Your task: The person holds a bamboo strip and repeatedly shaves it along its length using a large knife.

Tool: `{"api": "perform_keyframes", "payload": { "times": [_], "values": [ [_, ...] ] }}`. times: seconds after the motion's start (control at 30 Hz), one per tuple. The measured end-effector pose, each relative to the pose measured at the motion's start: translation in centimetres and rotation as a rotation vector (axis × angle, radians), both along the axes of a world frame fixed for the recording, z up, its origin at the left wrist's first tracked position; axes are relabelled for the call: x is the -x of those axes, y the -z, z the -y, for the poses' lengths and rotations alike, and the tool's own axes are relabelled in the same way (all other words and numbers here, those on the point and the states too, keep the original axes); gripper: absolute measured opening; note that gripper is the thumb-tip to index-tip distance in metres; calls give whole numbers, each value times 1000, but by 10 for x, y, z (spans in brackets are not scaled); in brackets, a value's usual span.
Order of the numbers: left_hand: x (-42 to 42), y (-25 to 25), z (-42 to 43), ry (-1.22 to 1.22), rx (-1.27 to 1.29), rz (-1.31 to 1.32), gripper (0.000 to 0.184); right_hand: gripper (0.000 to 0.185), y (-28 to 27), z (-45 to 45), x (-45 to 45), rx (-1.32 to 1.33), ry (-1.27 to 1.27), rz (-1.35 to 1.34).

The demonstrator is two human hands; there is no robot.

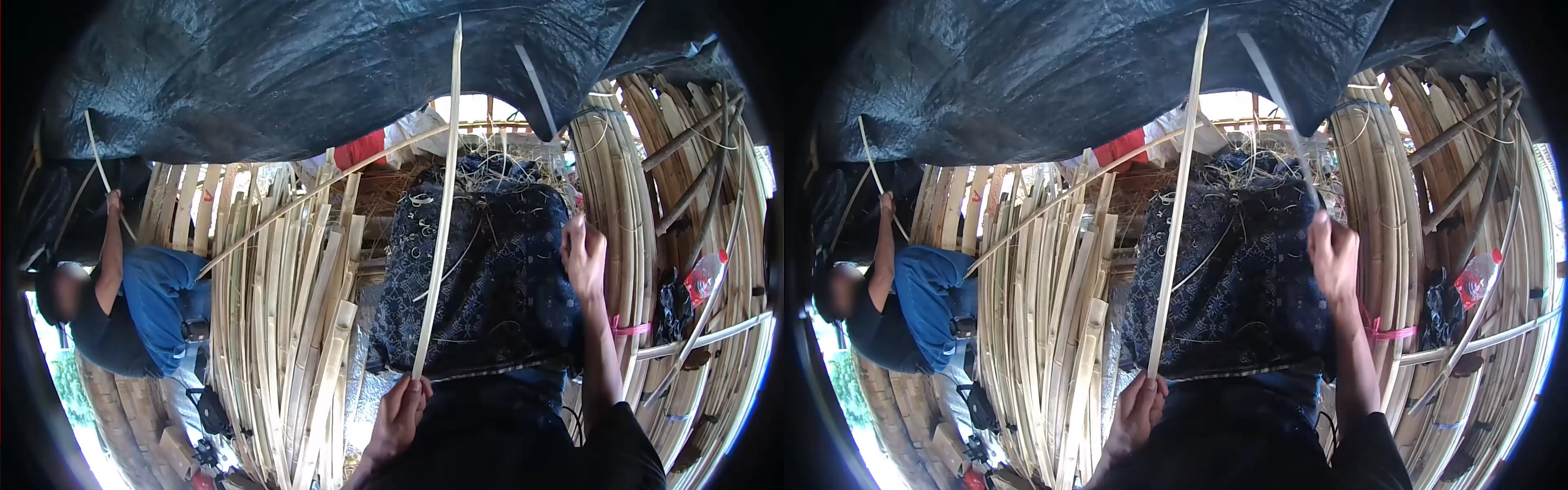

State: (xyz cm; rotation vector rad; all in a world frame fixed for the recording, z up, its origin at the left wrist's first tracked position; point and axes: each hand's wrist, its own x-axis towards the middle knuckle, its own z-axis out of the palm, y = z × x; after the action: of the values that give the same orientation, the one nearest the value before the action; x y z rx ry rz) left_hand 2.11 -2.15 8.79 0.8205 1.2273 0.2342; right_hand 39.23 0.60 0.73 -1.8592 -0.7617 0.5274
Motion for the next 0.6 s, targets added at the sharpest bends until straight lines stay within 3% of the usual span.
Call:
{"api": "perform_keyframes", "payload": {
  "times": [0.03,0.13,0.27,0.33,0.5,0.6],
  "values": [
    [-5,0,-3,-5,-4,36,32,57,-10,7,12,-32,-107,173],
    [-19,1,-7,118,-99,51,39,40,-41,25,71,14,-470,300],
    [-25,0,-6,180,-237,2,33,55,-51,32,124,10,-710,593],
    [-21,2,-3,176,-284,-60,31,59,-49,37,139,27,-801,612],
    [-20,5,2,233,-593,-182,19,63,-43,40,146,-19,-824,619],
    [-18,7,1,258,-582,-183,19,65,-42,38,138,-57,-796,730]
  ]
}}
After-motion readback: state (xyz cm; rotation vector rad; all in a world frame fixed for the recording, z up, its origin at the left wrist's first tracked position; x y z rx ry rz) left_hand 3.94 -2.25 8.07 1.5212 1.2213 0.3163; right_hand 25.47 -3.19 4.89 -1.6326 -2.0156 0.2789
